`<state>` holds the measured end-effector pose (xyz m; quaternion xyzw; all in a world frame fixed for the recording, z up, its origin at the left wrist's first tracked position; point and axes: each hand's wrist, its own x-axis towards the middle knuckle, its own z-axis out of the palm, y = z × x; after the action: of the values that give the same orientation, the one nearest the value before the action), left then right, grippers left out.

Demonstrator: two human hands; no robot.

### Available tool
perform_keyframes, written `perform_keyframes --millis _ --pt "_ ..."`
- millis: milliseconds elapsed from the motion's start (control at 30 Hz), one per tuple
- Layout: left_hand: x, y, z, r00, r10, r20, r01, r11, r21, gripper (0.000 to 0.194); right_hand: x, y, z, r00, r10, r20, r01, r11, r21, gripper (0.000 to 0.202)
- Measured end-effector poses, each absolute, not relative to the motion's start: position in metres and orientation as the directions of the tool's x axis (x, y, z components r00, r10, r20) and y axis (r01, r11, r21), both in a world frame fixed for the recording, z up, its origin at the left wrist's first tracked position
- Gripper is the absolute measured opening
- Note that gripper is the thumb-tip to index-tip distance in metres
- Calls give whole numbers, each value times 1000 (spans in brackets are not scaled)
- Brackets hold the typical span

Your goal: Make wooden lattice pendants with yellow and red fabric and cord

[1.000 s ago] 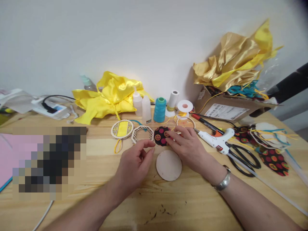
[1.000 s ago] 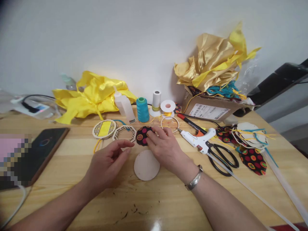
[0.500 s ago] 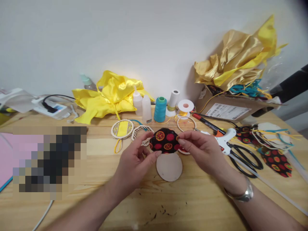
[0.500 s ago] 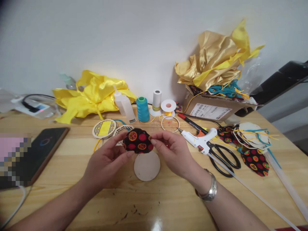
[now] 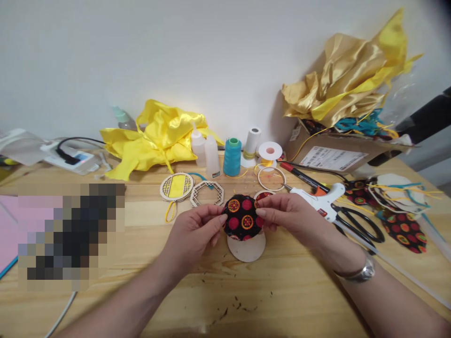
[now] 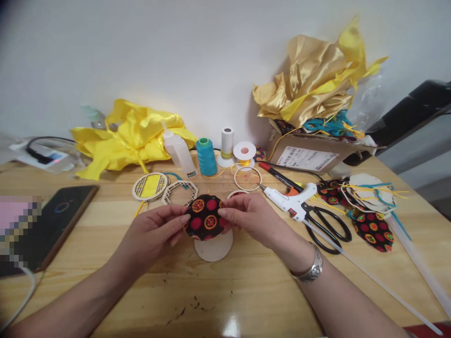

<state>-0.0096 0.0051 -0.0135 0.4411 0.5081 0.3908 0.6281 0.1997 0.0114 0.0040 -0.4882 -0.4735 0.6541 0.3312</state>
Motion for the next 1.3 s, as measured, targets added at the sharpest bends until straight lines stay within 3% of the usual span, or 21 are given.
perform_keyframes --millis 167,267,333,467,567,733,967,1100,1300 --pt "-9 4 -17 215 932 -293 -75 314 946 20 201 11 2 -362 876 -318 91 -306 -948 16" --pt "-11 5 -17 229 934 -276 -129 310 942 15 201 9 6 -348 906 -240 147 -200 -969 22" --pt "-14 6 -14 143 961 -236 -236 264 935 11 201 8 8 -289 946 -145 250 -72 -966 26" --pt "-18 12 -3 -54 982 -182 -433 142 890 9 201 3 5 -319 945 66 573 248 -781 12" --pt "-19 16 2 -85 976 -200 -485 135 864 8 195 -1 1 -403 907 125 676 387 -627 15" --pt "-20 18 0 -66 972 -227 -512 162 844 10 181 5 10 -357 924 134 776 373 -508 15" --pt "-21 19 -4 -34 976 -216 -518 167 839 9 162 33 19 -387 919 -69 883 348 -314 20" --pt "-23 18 -6 -9 981 -193 -522 160 838 8 151 40 11 -384 922 -52 910 369 -191 25" --pt "-23 18 -6 -23 976 -215 -515 172 839 11 146 43 6 -361 932 -46 921 348 -175 23"
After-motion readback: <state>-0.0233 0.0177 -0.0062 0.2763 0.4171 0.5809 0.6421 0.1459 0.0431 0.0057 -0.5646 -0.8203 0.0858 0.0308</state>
